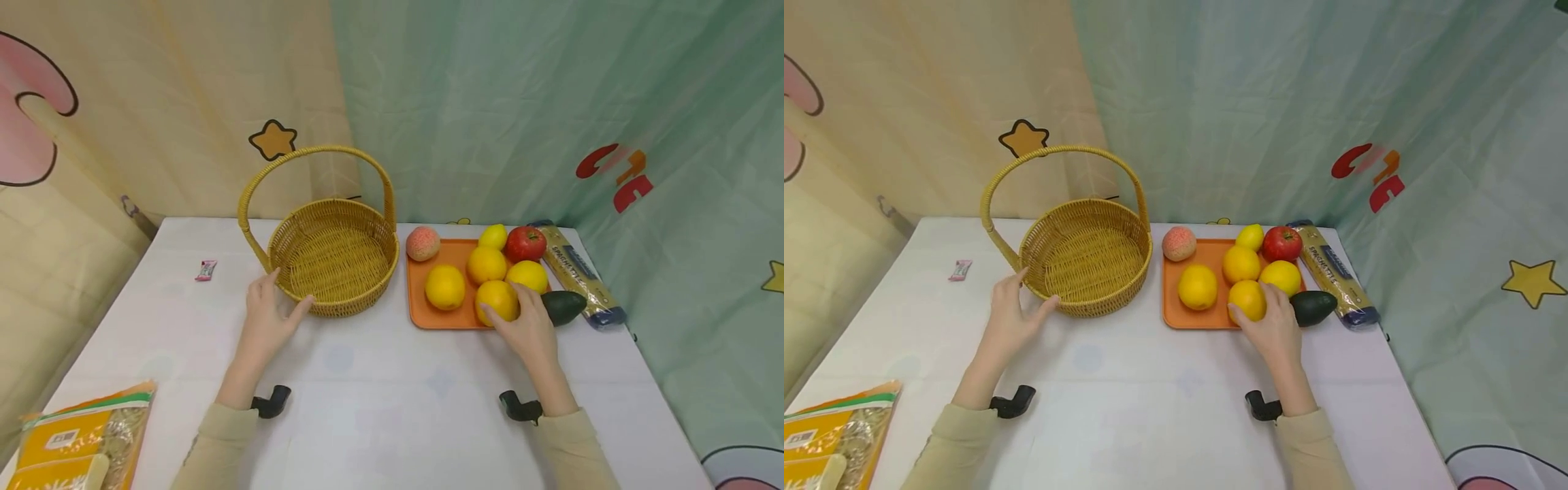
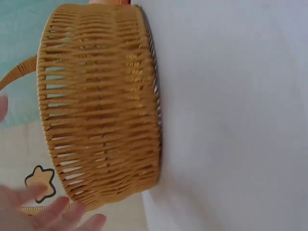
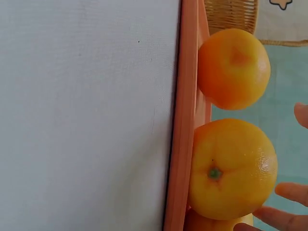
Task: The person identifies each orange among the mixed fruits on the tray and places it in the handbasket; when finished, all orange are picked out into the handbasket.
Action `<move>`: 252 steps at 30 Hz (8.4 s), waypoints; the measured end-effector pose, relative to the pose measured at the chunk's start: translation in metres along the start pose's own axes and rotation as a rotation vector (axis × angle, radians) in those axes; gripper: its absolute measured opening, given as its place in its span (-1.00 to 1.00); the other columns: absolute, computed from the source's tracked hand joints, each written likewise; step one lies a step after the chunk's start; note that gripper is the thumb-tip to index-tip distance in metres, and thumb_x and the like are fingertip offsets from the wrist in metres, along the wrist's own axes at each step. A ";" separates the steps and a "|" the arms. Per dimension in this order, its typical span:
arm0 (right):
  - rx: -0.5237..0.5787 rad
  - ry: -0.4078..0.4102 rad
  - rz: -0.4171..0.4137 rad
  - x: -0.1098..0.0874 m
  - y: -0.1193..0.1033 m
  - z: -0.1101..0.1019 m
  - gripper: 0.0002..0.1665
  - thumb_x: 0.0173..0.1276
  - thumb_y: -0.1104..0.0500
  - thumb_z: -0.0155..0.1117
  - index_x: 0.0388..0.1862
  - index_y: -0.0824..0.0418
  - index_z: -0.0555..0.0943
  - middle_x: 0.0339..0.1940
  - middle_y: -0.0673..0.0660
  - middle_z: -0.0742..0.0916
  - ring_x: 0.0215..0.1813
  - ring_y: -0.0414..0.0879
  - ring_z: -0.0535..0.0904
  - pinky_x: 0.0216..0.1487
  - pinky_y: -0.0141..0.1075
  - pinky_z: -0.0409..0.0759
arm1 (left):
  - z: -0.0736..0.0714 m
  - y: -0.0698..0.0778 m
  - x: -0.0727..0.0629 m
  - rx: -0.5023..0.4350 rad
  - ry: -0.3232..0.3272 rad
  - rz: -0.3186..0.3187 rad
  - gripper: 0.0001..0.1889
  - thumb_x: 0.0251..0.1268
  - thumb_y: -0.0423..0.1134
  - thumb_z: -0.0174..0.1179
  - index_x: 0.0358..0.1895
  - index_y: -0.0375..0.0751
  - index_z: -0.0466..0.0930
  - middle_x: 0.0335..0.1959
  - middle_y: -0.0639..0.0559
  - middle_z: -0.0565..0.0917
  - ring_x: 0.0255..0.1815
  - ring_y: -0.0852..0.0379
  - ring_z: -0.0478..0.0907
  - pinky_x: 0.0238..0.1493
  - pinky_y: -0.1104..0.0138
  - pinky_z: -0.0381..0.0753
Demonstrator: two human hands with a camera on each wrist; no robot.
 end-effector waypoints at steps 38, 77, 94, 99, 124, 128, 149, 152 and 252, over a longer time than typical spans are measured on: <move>0.289 0.052 0.235 0.008 -0.002 0.009 0.00 0.24 -0.13 0.37 0.47 0.31 0.15 0.36 0.40 0.41 0.31 0.26 0.35 0.45 0.21 0.36 | 0.019 -0.013 0.017 -0.667 -0.042 -0.380 -0.21 0.49 -0.41 -0.06 0.59 -0.18 -0.36 0.54 -0.34 -0.07 0.50 -0.26 0.19 0.38 0.07 0.49; 0.436 -0.218 -0.320 0.031 -0.245 0.126 -0.10 0.10 -0.07 0.55 0.36 0.16 0.37 0.24 0.15 0.59 0.18 0.03 0.55 0.19 -0.11 0.65 | 0.014 -0.017 0.014 -0.660 -0.044 -0.377 -0.30 0.49 -0.33 0.02 0.56 -0.31 -0.12 0.56 -0.28 0.05 0.46 -0.17 0.30 0.26 0.22 0.59; 0.257 -0.276 -0.285 0.050 -0.274 0.159 -0.11 0.11 0.05 0.56 0.37 0.20 0.35 0.28 0.16 0.55 0.21 0.04 0.55 0.26 -0.15 0.62 | 0.011 -0.015 0.013 -0.625 -0.057 -0.360 -0.33 0.52 -0.32 -0.02 0.55 -0.32 -0.12 0.56 -0.30 0.04 0.45 -0.20 0.30 0.25 0.18 0.57; 0.218 -0.262 -0.262 0.051 -0.271 0.161 -0.13 0.19 0.07 0.51 0.41 0.19 0.33 0.32 0.19 0.54 0.26 0.05 0.55 0.32 -0.13 0.59 | 0.014 -0.015 0.013 -0.618 -0.057 -0.362 -0.34 0.53 -0.31 -0.03 0.56 -0.30 -0.11 0.56 -0.28 0.06 0.44 -0.19 0.32 0.24 0.23 0.60; 0.433 0.092 -0.232 0.038 -0.168 0.037 -0.60 0.36 0.12 0.33 0.12 0.25 0.63 0.07 0.20 0.72 0.14 0.09 0.62 0.20 -0.04 0.63 | 0.014 -0.012 0.016 -0.629 -0.053 -0.366 -0.32 0.52 -0.32 -0.02 0.57 -0.26 -0.13 0.57 -0.25 0.04 0.46 -0.17 0.30 0.31 0.14 0.56; 0.457 0.124 -0.142 0.038 -0.124 0.027 -0.60 0.36 0.15 0.33 0.11 0.30 0.62 0.08 0.25 0.71 0.15 0.14 0.61 0.22 0.03 0.63 | 0.013 -0.014 0.014 -0.638 -0.056 -0.384 -0.31 0.52 -0.32 -0.02 0.57 -0.25 -0.14 0.58 -0.24 0.02 0.47 -0.17 0.29 0.32 0.13 0.55; 0.311 0.030 0.052 0.028 -0.062 0.047 -0.16 0.28 -0.22 0.35 0.35 0.28 0.42 0.30 0.29 0.54 0.33 0.19 0.44 0.41 0.06 0.45 | 0.015 -0.020 0.010 -0.595 -0.043 -0.406 -0.30 0.52 -0.29 -0.01 0.58 -0.23 -0.14 0.58 -0.23 0.04 0.45 -0.14 0.32 0.27 0.19 0.58; 0.296 0.000 0.070 0.027 -0.061 0.055 -0.07 0.26 -0.25 0.35 0.41 0.30 0.34 0.34 0.31 0.50 0.35 0.21 0.41 0.45 0.08 0.41 | 0.015 -0.019 0.010 -0.588 -0.048 -0.405 -0.30 0.52 -0.28 -0.01 0.58 -0.23 -0.14 0.58 -0.23 0.04 0.45 -0.14 0.31 0.27 0.20 0.58; 0.072 -0.550 -0.467 0.036 -0.243 0.140 -0.10 0.11 0.10 0.57 0.43 0.07 0.38 0.36 0.16 0.45 0.28 0.01 0.48 0.38 -0.10 0.52 | 0.015 -0.018 0.010 -0.606 -0.058 -0.374 -0.31 0.53 -0.24 0.00 0.57 -0.22 -0.11 0.57 -0.22 0.07 0.46 -0.12 0.30 0.23 0.26 0.58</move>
Point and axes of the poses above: each hand's wrist, its own x-axis towards the middle knuckle, its own z-axis out of the palm, y = z × x, the point moved 4 cm from there along x, towards the middle knuckle
